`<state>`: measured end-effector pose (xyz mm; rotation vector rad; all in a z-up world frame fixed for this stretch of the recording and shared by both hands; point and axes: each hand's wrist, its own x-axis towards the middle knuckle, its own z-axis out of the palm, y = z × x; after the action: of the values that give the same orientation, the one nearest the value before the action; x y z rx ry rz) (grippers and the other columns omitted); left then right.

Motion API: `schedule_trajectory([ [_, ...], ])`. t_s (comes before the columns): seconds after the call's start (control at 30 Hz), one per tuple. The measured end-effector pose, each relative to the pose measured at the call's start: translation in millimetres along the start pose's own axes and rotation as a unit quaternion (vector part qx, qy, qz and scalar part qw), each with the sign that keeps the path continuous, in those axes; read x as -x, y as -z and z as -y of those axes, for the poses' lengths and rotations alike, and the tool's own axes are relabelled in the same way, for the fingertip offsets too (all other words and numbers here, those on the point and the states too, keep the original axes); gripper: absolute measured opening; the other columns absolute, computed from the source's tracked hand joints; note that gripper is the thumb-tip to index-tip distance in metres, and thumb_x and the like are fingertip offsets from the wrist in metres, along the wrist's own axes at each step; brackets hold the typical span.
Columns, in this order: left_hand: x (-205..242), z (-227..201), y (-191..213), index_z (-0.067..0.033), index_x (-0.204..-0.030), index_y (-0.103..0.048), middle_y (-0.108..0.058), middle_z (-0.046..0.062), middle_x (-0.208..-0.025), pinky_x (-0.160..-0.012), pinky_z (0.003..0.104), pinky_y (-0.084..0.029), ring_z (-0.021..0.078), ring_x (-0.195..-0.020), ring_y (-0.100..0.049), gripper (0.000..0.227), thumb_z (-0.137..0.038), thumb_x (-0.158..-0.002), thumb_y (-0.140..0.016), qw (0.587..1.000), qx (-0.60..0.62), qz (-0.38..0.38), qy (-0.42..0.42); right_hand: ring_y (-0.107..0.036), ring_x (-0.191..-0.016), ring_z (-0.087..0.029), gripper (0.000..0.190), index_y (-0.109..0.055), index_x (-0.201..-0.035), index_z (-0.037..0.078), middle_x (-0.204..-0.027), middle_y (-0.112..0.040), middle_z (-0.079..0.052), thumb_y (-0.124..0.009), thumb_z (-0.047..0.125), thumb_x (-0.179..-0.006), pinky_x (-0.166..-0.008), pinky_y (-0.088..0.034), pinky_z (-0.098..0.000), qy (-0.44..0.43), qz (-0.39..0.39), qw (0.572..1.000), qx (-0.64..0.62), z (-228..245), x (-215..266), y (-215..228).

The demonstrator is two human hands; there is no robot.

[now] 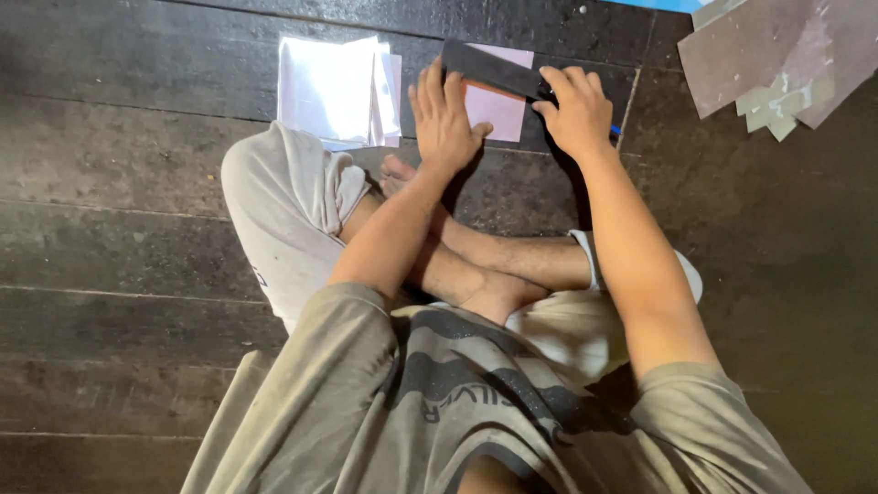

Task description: The person is sitting on the floor and using a ruler and pen to mark lines on small square pieces of paper.

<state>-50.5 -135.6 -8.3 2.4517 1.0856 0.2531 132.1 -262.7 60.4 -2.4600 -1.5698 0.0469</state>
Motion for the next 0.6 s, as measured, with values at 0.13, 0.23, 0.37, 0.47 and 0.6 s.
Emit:
schedule_trajectory([
  [0.13,1.4,0.3,1.6,-0.0055,-0.139,-0.042,-0.021,0.021,-0.158,-0.124,0.062,-0.022,0.048,-0.145,-0.025,0.102,-0.055,-0.071,-0.099,0.999,-0.005,-0.049,0.003,-0.057,-0.103,-0.027,0.042,-0.075,-0.127,0.022,-0.128,-0.055,-0.001,-0.085,0.027,-0.087,-0.069,-0.055,-0.0399,0.008,0.021,1.0,0.011,-1.3,-13.3,-11.6],
  [0.23,-1.3,-2.0,7.6,-0.0096,-0.143,-0.042,-0.024,0.019,-0.159,-0.125,0.063,-0.021,0.0434,-0.147,-0.026,0.105,-0.058,-0.07,-0.099,0.999,-0.028,-0.022,0.014,-0.054,-0.098,-0.027,0.034,-0.078,-0.124,0.024,-0.127,-0.052,0.0,-0.083,0.034,-0.092,-0.064,-0.053,-0.0386,0.031,0.005,0.999,0.022,2.7,-24.6,-10.8],
  [0.37,-5.6,0.1,16.6,-0.008,-0.143,-0.047,-0.028,0.017,-0.158,-0.12,0.065,-0.019,0.0417,-0.142,-0.032,0.101,-0.06,-0.072,-0.096,0.998,-0.057,0.006,-0.011,-0.052,-0.093,-0.025,0.034,-0.077,-0.124,0.026,-0.117,-0.052,0.001,-0.081,0.034,-0.091,-0.056,-0.05,-0.0365,0.046,-0.046,0.995,0.075,6.2,-35.8,-15.2],
  [0.47,-14.2,1.9,23.9,-0.0083,-0.127,-0.061,-0.038,0.016,-0.148,-0.113,0.071,-0.025,0.0383,-0.13,-0.045,0.075,-0.054,-0.075,-0.089,0.998,-0.057,-0.022,-0.031,-0.051,-0.091,-0.025,0.036,-0.077,-0.125,0.026,-0.112,-0.052,0.001,-0.08,0.037,-0.091,-0.053,-0.049,-0.0371,0.033,-0.034,0.996,0.081,8.4,-34.2,-17.8],
  [0.6,-56.4,17.0,27.9,-0.0176,-0.109,-0.063,-0.056,0.005,-0.107,-0.097,0.06,-0.037,0.0278,-0.098,-0.06,0.025,-0.031,-0.09,-0.073,0.993,-0.056,-0.095,-0.044,-0.05,-0.092,-0.025,0.039,-0.075,-0.129,0.028,-0.114,-0.05,0.001,-0.081,0.038,-0.092,-0.057,-0.049,-0.0369,0.021,-0.03,0.995,0.09,5.8,-35.9,-20.6],
])
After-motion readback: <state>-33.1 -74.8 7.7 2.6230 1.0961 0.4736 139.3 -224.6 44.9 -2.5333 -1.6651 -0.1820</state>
